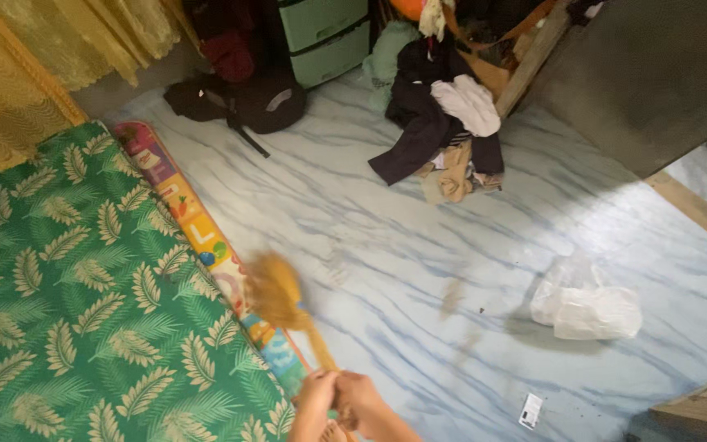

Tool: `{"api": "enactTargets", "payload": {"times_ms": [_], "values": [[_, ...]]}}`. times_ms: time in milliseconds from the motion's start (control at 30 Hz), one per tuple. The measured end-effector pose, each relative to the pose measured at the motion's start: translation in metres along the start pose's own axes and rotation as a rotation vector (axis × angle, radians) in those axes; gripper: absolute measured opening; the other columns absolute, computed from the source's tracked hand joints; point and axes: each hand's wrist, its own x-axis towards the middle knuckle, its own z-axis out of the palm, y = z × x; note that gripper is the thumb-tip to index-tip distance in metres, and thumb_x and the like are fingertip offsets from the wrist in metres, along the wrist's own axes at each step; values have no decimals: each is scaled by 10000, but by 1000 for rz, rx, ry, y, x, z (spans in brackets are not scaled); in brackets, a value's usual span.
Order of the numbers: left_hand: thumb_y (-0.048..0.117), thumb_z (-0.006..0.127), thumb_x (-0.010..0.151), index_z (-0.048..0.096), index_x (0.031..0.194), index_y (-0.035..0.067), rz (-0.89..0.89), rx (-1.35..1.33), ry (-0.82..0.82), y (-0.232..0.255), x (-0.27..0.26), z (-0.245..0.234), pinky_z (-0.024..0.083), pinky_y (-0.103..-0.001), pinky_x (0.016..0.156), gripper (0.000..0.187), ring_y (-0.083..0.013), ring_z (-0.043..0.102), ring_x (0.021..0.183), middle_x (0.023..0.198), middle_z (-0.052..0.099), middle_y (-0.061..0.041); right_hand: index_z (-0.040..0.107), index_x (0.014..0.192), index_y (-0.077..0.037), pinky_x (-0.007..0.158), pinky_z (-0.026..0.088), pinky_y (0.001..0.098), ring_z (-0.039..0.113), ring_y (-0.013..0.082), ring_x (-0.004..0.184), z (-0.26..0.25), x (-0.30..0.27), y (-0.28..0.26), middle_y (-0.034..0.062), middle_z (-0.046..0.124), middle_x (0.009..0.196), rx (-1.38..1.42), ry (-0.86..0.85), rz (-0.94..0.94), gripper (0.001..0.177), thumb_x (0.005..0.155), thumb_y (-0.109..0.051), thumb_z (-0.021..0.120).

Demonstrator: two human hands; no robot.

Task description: The person sweeps the floor with a broom, moving debris out from under a desk and a chair, and then across the room toward a doorway.

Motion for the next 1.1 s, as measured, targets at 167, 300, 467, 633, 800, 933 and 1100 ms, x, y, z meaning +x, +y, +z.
{"api": "enactTargets", "payload": {"times_ms": [167,300,467,633,800,933,1100], "values": [[281,657,810,761,815,-10,104,168,-114,0,13,73,526,-413,604,308,-209,642,623,686,733,-158,668,953,-109,345,308,336,399,173,387,-70,2,10,38,484,572,201,188,156,180,974,-241,548],[337,695,841,768,849,3,330,312,-275,18,-6,147,528,-415,637,342,-230,680,682,762,706,-191,659,1027,-160,329,301,343,401,172,371,-145,-14,23,20,496,566,447,133,31,159,962,-240,538],[265,679,843,764,919,21,123,62,-445,67,-37,180,532,-390,635,269,-206,691,672,731,732,-139,668,1137,-10,361,391,365,482,196,403,-178,-50,-10,86,549,610,315,370,-52,276,964,-206,580],[266,661,894,761,945,-46,114,-64,-734,152,-72,112,471,-405,599,331,-228,624,666,769,688,-141,666,1125,-20,364,390,356,485,189,420,-114,-73,-60,84,555,629,272,387,-120,271,973,-228,583],[254,685,765,777,1091,138,178,287,-376,203,-84,-8,584,-345,817,358,-204,772,896,914,796,-93,664,1109,-31,368,388,346,488,181,442,-7,-35,-81,80,562,653,242,266,-236,268,984,-256,586],[230,705,740,713,1258,165,301,130,-265,174,-33,-97,620,-333,853,522,-179,813,949,967,826,-83,663,1097,-41,371,387,338,491,175,458,94,3,-105,78,568,673,190,121,-274,269,993,-278,589],[229,742,803,817,980,18,202,182,1,136,51,-168,592,-344,730,285,-202,776,775,834,829,-114,661,1082,-53,374,385,328,494,167,480,170,29,-142,75,575,697,76,56,-208,273,1004,-305,592]]}}
